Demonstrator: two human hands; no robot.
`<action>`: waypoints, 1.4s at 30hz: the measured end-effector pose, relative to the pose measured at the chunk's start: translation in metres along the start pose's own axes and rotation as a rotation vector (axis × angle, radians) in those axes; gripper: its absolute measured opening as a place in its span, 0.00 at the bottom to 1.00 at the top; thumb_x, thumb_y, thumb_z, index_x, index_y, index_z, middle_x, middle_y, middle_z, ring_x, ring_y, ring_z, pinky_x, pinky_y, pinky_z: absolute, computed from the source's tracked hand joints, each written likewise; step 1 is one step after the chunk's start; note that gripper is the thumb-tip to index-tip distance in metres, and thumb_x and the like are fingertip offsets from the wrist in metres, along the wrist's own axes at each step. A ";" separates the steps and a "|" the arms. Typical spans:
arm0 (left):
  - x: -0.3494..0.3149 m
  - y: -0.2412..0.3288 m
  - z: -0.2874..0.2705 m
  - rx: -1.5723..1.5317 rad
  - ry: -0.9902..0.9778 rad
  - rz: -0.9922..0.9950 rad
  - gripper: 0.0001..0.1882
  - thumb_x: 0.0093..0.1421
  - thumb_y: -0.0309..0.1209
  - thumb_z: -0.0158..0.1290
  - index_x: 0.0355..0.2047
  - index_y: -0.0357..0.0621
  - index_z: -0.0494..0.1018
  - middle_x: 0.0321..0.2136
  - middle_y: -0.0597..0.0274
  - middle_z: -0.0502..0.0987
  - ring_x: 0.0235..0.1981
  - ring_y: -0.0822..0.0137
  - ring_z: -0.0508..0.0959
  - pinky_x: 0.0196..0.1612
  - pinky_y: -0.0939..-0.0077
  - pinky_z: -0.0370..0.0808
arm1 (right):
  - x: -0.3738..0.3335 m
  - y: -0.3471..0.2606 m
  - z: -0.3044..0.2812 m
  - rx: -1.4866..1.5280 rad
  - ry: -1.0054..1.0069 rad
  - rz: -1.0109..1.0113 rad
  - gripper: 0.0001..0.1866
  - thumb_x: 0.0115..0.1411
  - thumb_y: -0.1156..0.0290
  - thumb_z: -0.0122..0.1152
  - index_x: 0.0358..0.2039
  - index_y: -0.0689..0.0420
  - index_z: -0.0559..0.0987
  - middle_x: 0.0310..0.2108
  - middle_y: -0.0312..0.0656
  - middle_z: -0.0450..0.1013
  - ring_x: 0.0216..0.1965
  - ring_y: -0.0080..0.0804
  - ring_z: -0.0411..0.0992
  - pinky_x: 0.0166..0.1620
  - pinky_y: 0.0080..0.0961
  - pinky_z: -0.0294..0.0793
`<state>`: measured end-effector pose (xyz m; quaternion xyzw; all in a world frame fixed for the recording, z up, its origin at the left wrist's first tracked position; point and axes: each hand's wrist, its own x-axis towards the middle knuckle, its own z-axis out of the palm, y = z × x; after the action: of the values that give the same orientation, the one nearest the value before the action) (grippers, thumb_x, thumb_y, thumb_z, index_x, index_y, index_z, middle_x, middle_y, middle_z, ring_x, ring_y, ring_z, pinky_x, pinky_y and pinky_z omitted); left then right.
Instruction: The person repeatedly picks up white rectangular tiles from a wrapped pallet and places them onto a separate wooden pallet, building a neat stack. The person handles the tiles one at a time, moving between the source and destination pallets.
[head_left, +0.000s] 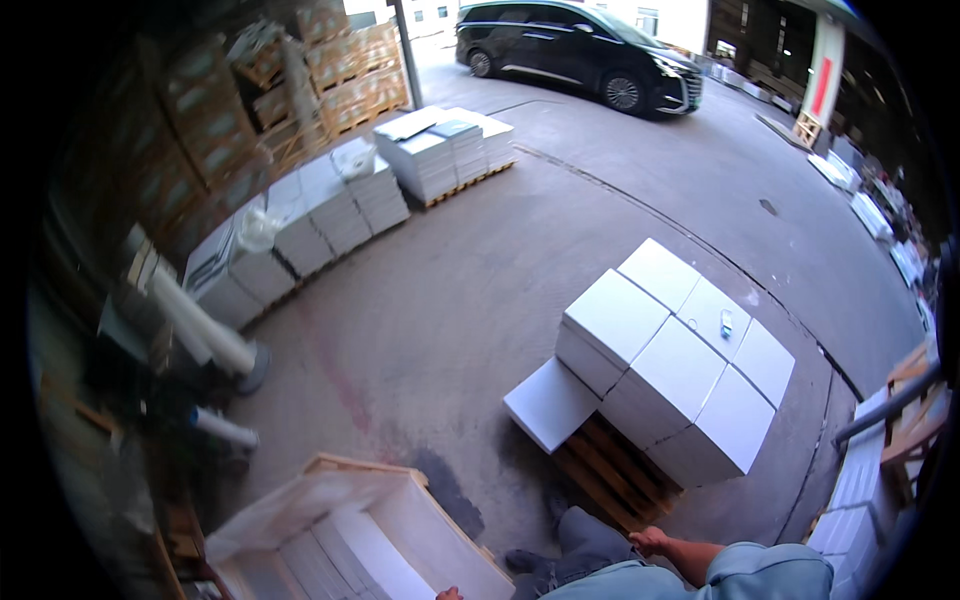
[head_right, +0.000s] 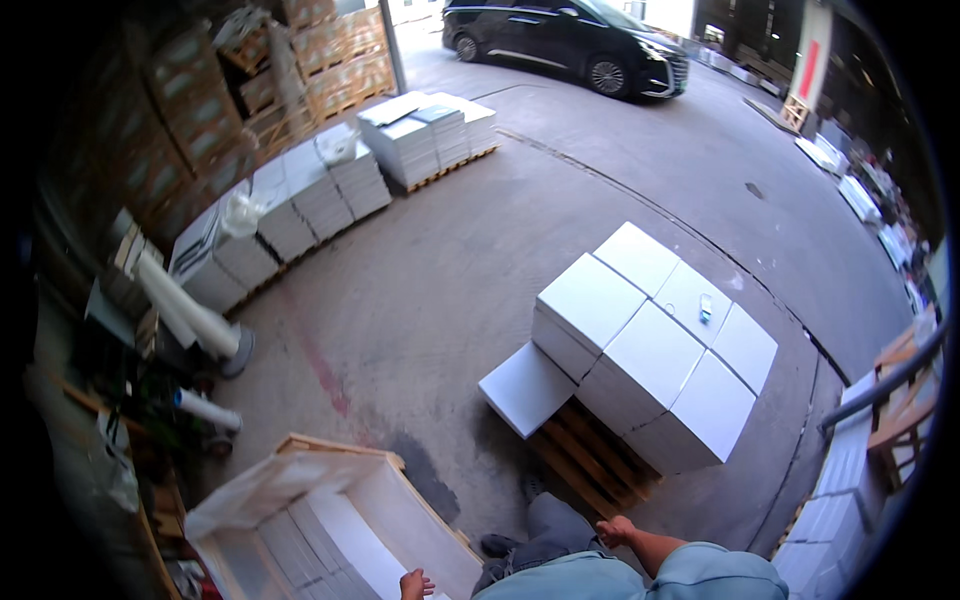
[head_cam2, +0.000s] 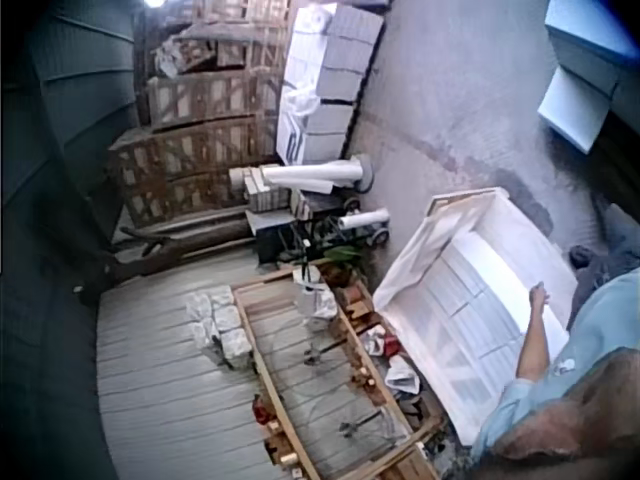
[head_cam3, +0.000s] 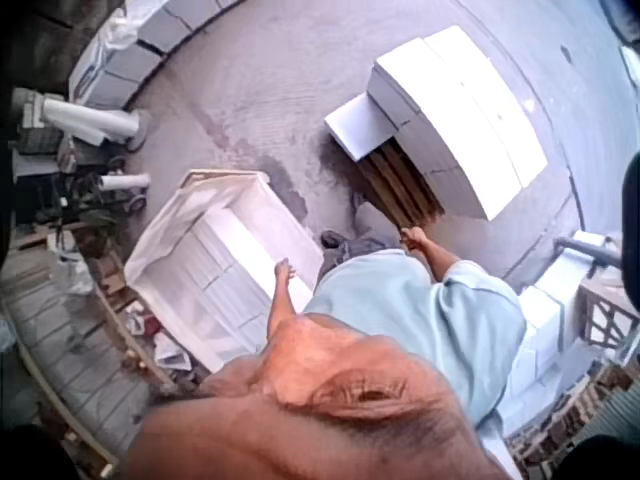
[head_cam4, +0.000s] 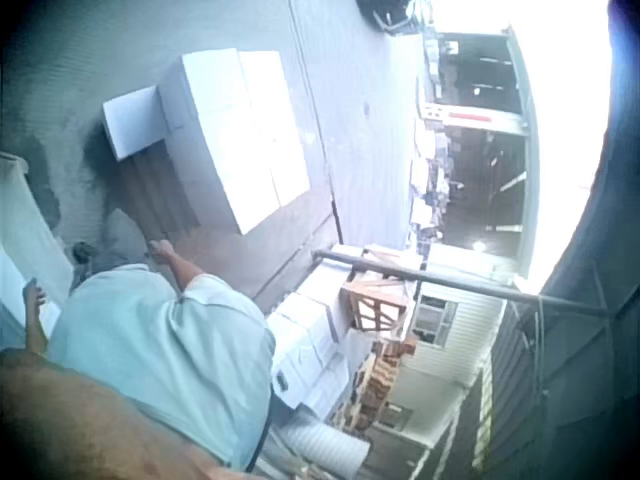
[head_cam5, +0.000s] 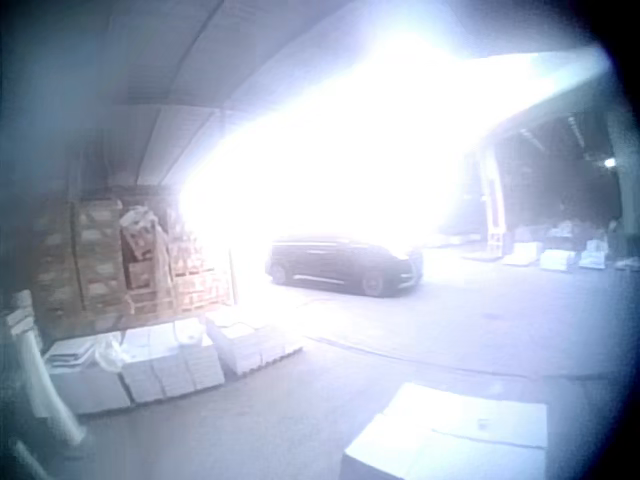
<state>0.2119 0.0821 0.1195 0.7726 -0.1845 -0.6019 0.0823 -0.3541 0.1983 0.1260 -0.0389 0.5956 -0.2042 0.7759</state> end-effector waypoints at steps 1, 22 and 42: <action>-0.001 0.006 -0.032 0.058 0.049 -0.012 0.26 0.61 0.46 0.44 0.55 0.44 0.63 0.41 0.49 0.74 0.30 0.55 0.79 0.23 0.67 0.77 | -0.010 -0.008 0.039 0.142 -0.060 0.120 0.08 0.55 0.61 0.45 0.26 0.51 0.66 0.19 0.39 0.55 0.20 0.33 0.56 0.22 0.30 0.56; 0.062 0.284 0.092 0.229 -0.045 0.119 0.22 0.61 0.42 0.44 0.48 0.38 0.66 0.34 0.51 0.75 0.27 0.60 0.78 0.22 0.68 0.76 | 0.083 -0.241 -0.013 0.212 0.417 -0.181 0.25 0.60 0.55 0.50 0.38 0.70 0.74 0.35 0.50 0.75 0.28 0.38 0.76 0.30 0.32 0.77; 0.443 0.504 0.435 1.194 -0.060 0.729 0.33 0.59 0.49 0.43 0.51 0.29 0.64 0.50 0.36 0.67 0.51 0.42 0.68 0.53 0.58 0.65 | 0.387 -0.229 -0.027 0.438 0.579 -0.020 0.27 0.58 0.47 0.53 0.36 0.64 0.74 0.27 0.44 0.73 0.24 0.29 0.72 0.24 0.24 0.73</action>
<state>-0.2075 -0.5092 -0.2168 0.5575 -0.7333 -0.3526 -0.1648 -0.3612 -0.1466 -0.1639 0.1818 0.7324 -0.3373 0.5629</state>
